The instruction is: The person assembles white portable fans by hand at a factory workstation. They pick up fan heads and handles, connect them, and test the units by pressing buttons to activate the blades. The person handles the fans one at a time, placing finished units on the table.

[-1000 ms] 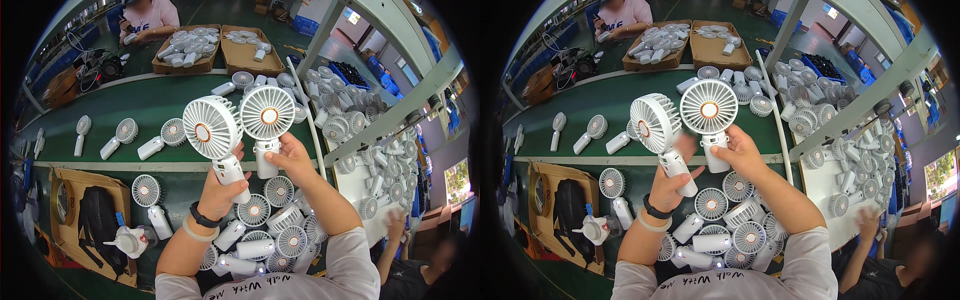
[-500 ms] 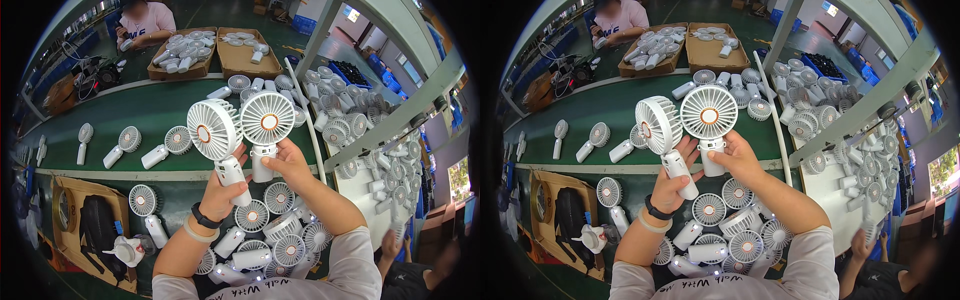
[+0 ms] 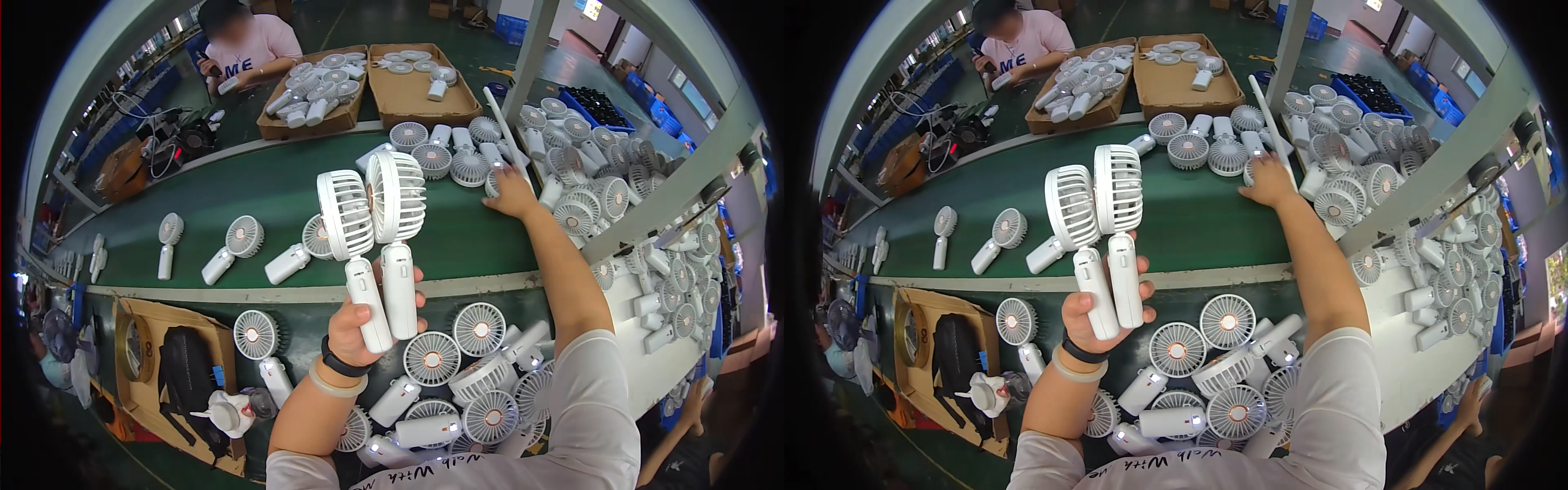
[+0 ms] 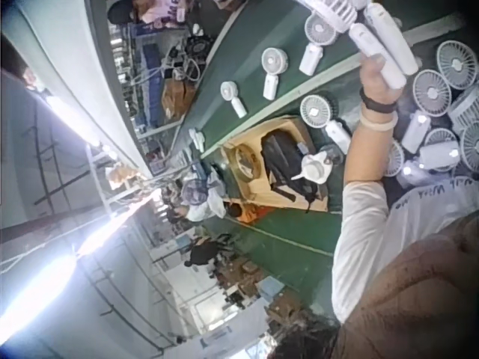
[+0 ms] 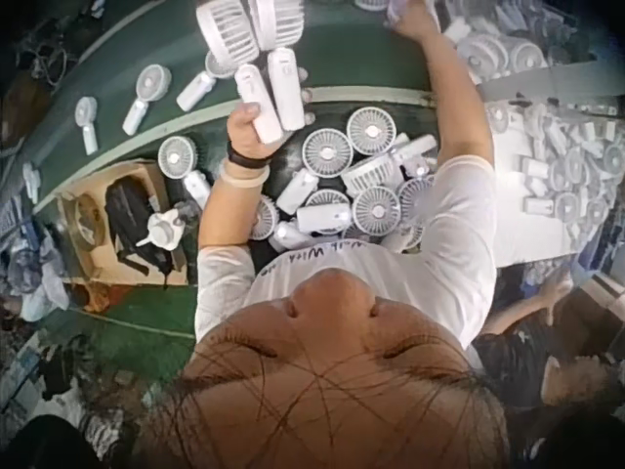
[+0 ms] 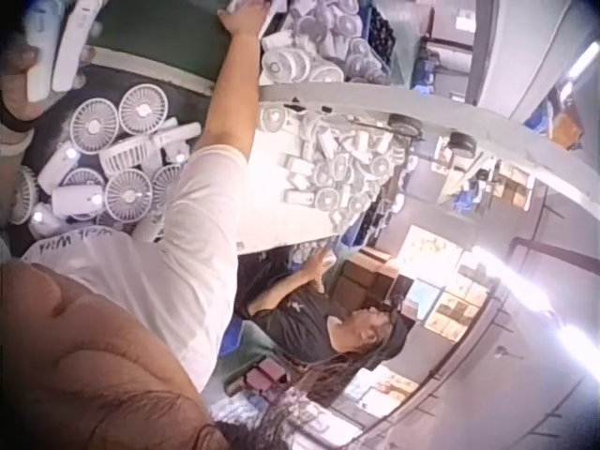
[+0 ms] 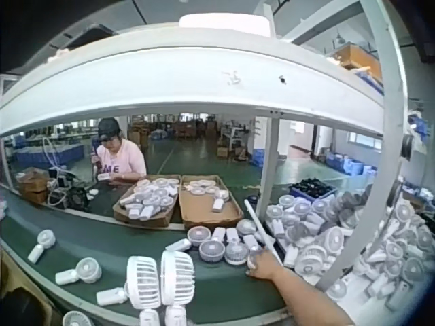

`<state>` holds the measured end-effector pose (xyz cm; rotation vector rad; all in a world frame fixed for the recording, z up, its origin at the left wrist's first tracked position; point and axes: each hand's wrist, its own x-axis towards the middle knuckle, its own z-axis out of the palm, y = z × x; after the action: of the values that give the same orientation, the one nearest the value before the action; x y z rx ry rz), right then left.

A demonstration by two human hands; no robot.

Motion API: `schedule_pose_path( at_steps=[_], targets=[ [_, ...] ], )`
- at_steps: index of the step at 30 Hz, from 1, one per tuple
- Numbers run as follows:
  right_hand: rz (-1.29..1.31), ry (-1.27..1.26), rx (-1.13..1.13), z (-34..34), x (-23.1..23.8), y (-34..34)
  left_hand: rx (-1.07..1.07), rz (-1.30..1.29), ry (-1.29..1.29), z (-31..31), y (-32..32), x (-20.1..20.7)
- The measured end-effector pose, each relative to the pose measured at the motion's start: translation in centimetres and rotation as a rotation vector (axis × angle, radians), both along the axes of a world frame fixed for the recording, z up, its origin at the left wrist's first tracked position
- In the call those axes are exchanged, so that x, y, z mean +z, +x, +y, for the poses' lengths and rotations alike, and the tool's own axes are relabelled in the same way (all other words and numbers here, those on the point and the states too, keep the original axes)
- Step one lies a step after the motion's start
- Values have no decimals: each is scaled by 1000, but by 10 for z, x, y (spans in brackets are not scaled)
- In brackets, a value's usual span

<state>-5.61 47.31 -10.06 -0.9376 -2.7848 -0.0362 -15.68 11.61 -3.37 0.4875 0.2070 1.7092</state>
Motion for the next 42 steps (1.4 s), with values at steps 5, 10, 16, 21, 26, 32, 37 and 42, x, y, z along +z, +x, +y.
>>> schedule_pose_path(
  at_steps=[5, 10, 16, 21, 26, 32, 37, 42],
  targets=[
    [-152, -32, -105, -58, -2, -11, 25, -54, -7, -8, -2, -7],
    [126, -176, 402, -110, 16, 21, 63, 34, 0, -11, 5, -3],
    [-112, -518, 372, -112, 5, 29, 93, 125, -26, -20, 12, 9],
    [374, -769, 289, -155, 65, 32, 221, 145, 31, -41, 11, 25],
    [653, -1635, 495, -212, 110, 52, 375, 178, 59, -62, 13, 29],
    [778, -1579, 500, -237, 116, 71, 383, 253, -29, -72, 36, 24],
    [746, -1574, 477, -242, 114, 77, 304, 256, -65, -80, 50, 20],
    [769, -1578, 501, -255, 115, 82, 315, 566, -152, -81, 61, 22]
  ],
)
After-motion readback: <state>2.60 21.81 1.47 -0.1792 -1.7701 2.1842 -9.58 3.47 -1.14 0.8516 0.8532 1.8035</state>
